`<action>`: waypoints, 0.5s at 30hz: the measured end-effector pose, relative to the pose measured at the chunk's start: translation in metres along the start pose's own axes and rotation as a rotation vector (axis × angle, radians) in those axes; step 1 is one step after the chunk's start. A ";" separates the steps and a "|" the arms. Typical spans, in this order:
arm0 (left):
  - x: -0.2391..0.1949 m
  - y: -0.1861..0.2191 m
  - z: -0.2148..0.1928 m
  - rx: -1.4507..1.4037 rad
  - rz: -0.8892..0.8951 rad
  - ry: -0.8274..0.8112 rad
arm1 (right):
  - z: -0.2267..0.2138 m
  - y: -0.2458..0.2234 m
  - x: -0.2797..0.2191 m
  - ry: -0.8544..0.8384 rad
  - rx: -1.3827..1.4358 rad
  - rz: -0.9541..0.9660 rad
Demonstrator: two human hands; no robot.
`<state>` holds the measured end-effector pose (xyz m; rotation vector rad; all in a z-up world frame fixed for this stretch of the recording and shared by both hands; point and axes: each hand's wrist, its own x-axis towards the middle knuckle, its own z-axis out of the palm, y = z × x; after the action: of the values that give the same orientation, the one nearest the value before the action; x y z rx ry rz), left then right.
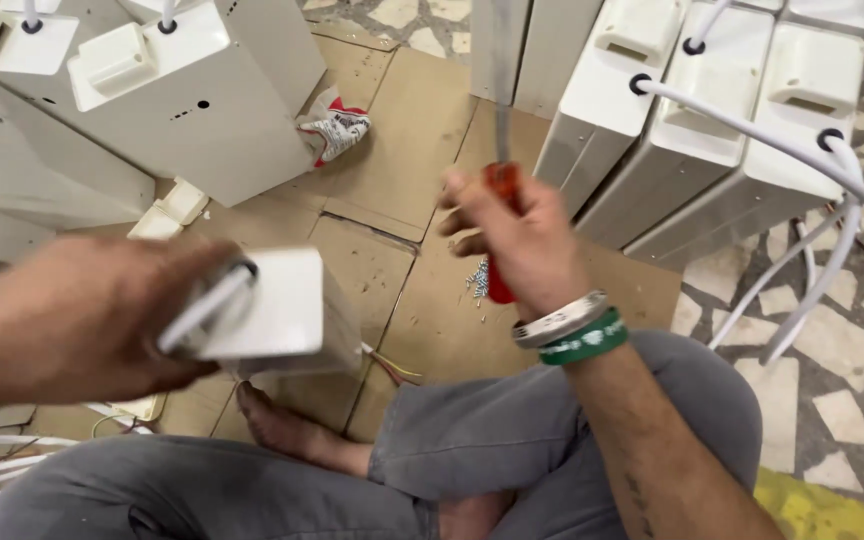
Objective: The person sits on the floor and uses a red-handled screwdriver to drive screws, attaching a white plastic cover to a wired enclosure. They pick screws one at a time from a pile on the cardboard-covered floor, hold the cover in place while screwing, and set the finished enclosure aside with other completed units.
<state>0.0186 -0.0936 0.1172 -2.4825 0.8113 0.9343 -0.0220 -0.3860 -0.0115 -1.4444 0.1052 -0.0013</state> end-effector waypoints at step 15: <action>0.122 -0.040 -0.077 -0.596 -0.099 0.768 | -0.051 -0.027 0.015 0.348 0.345 -0.161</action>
<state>0.1556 -0.1492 0.0939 -3.4400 0.6577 0.1470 -0.0090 -0.4412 0.0079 -1.0928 0.2610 -0.3866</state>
